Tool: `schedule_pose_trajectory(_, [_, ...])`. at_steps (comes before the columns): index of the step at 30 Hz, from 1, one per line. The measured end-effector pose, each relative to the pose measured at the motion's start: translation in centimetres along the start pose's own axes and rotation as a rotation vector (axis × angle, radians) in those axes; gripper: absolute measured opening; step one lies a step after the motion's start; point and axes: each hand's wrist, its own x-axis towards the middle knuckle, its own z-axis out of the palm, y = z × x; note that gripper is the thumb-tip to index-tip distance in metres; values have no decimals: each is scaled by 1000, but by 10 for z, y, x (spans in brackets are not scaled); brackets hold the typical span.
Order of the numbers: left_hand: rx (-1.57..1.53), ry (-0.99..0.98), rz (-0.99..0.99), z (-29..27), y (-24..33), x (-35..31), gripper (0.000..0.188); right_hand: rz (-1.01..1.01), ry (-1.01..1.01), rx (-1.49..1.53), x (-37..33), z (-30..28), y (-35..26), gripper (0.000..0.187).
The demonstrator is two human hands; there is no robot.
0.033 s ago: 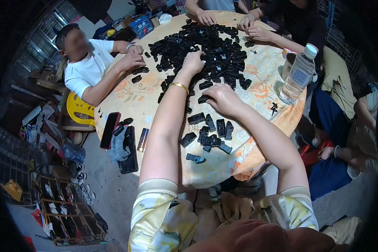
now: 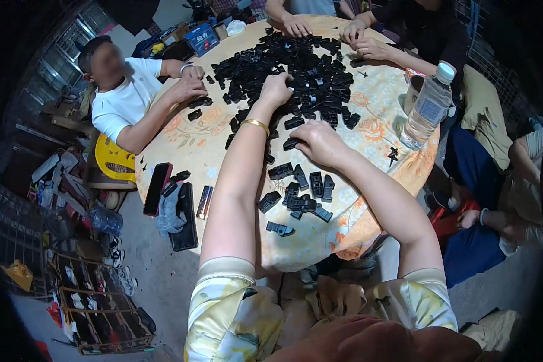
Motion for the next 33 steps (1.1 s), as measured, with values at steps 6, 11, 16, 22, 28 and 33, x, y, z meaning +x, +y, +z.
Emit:
schedule_pose_trajectory(6, [-57,-45,0,-10,-12,-3,32,-3,6,29,2,0,1,17])
schedule_pose_trajectory(11, [145,-157,-5,-10,16,5,27,-11,21,20,2,-1,-4,19])
schedule_pose_trajectory(16, [-106,-2,162,2,52,14,26,-15,26,28,2,0,-2,21])
schedule_pose_trajectory(22, [-38,-102,437,39,99,21,27,15,-8,-4,-3,3,10,10])
schedule_pose_trajectory(28, [207,-175,551,44,92,33,20,98,-130,2,4,0,4,15])
schedule_pose_trajectory(33, [45,-89,435,27,80,17,39,90,-76,24,5,1,4,15])
